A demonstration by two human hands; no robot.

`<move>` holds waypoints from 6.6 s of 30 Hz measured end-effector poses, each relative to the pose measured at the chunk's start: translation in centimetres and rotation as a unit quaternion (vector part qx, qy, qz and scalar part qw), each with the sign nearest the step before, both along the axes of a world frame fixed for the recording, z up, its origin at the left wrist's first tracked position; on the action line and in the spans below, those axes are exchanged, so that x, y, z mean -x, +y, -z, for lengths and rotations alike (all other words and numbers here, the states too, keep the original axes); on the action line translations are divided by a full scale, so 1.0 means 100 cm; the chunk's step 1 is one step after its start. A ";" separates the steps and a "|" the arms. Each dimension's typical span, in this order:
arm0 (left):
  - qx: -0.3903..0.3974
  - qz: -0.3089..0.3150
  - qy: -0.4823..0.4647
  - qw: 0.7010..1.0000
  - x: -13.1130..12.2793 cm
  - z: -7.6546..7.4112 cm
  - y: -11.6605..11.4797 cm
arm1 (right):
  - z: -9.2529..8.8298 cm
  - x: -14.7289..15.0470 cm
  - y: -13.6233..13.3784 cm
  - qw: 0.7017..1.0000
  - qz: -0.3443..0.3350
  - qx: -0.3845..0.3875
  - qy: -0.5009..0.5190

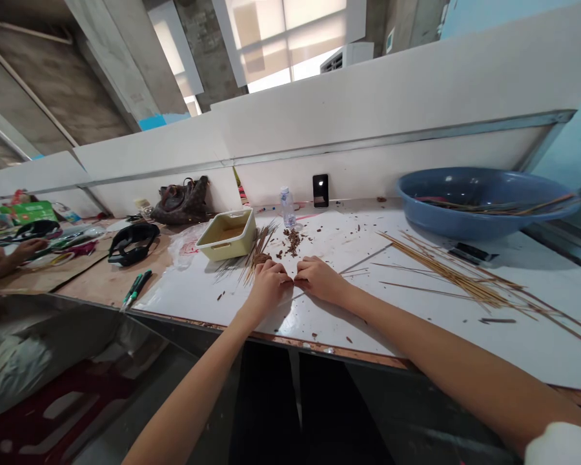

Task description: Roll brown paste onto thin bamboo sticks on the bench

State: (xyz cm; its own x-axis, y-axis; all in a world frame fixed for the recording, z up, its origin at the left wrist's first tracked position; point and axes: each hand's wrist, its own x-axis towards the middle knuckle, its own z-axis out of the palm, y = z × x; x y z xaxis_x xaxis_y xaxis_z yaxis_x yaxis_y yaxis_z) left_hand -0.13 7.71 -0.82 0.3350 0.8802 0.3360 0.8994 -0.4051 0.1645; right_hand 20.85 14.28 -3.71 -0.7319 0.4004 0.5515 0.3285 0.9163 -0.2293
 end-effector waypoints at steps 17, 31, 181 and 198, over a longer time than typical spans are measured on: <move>0.013 -0.004 -0.006 1.000 0.000 -0.005 -0.002 | 0.000 -0.015 0.007 1.000 -0.004 -0.001 0.000; 0.005 -0.026 -0.039 0.999 -0.010 0.005 -0.003 | -0.001 -0.054 0.005 0.999 0.033 -0.020 0.003; 0.108 -0.113 0.072 0.985 -0.047 0.012 -0.059 | -0.005 -0.002 -0.060 0.966 0.129 0.072 -0.212; 0.087 -0.130 0.080 0.985 -0.047 0.010 -0.071 | 0.000 -0.005 -0.063 0.968 0.119 0.058 -0.215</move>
